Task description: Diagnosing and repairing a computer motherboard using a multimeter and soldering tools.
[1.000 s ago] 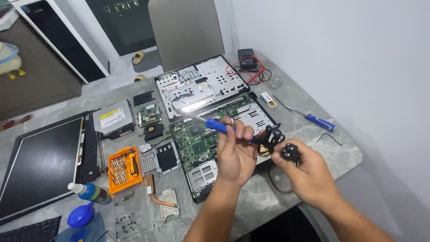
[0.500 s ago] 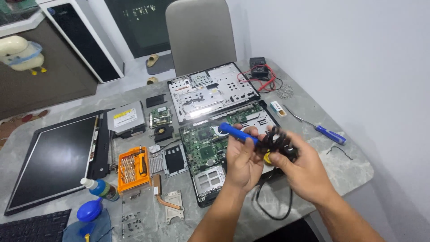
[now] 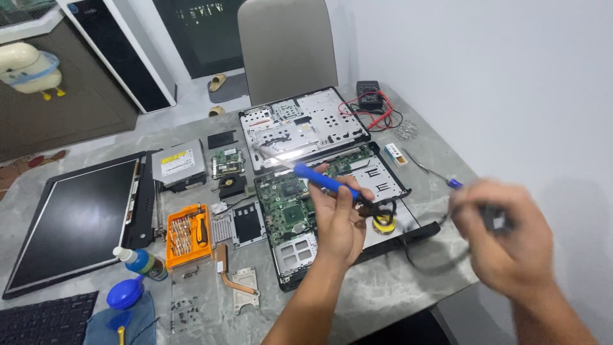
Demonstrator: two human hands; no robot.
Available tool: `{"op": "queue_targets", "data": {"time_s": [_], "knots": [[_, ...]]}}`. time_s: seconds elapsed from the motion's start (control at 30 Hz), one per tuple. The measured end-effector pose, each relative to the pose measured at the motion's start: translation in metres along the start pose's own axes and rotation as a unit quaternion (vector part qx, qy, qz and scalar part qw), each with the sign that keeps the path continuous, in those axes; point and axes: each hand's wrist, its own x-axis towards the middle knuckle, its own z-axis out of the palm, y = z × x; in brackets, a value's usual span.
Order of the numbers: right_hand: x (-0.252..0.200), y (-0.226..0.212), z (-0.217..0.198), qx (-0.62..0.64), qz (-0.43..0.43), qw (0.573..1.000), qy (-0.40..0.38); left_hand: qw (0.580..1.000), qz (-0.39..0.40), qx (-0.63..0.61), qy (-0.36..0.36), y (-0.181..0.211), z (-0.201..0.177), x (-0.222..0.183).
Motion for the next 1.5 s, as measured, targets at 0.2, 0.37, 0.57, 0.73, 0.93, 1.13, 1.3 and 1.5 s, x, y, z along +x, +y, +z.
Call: {"op": "queue_targets", "data": {"time_s": [0.2,0.37,0.57,0.73,0.93,1.13,1.3,1.5], "knots": [[-0.025,0.012,-0.028,-0.173,0.057,0.896,-0.405,0.995,0.056,-0.052,0.067,0.005,-0.011,0.007],[-0.016,0.028,-0.042,-0.531,0.319,0.721,-0.309,0.990,-0.026,-0.127,0.049,0.004,-0.015,0.004],[-0.032,0.035,-0.050,-0.239,0.121,0.952,0.145,0.995,-0.008,-0.077,-0.055,-0.001,-0.004,-0.002],[-0.020,0.001,-0.034,-0.104,0.218,0.955,0.174,0.991,-0.031,-0.104,-0.082,0.000,-0.005,-0.002],[-0.025,0.007,-0.026,0.042,0.271,0.962,0.011,0.987,-0.036,-0.130,-0.089,-0.008,-0.004,-0.007],[-0.005,-0.012,-0.016,-0.159,0.338,0.894,-0.248,0.984,-0.056,-0.127,-0.107,-0.002,-0.002,-0.009],[-0.007,0.005,-0.007,-0.137,0.210,0.940,-0.230,0.960,-0.119,-0.196,-0.158,-0.010,-0.007,-0.012],[0.011,0.004,0.000,-0.092,0.241,0.947,-0.191,0.964,-0.174,-0.088,-0.181,-0.009,-0.004,-0.016]]}}
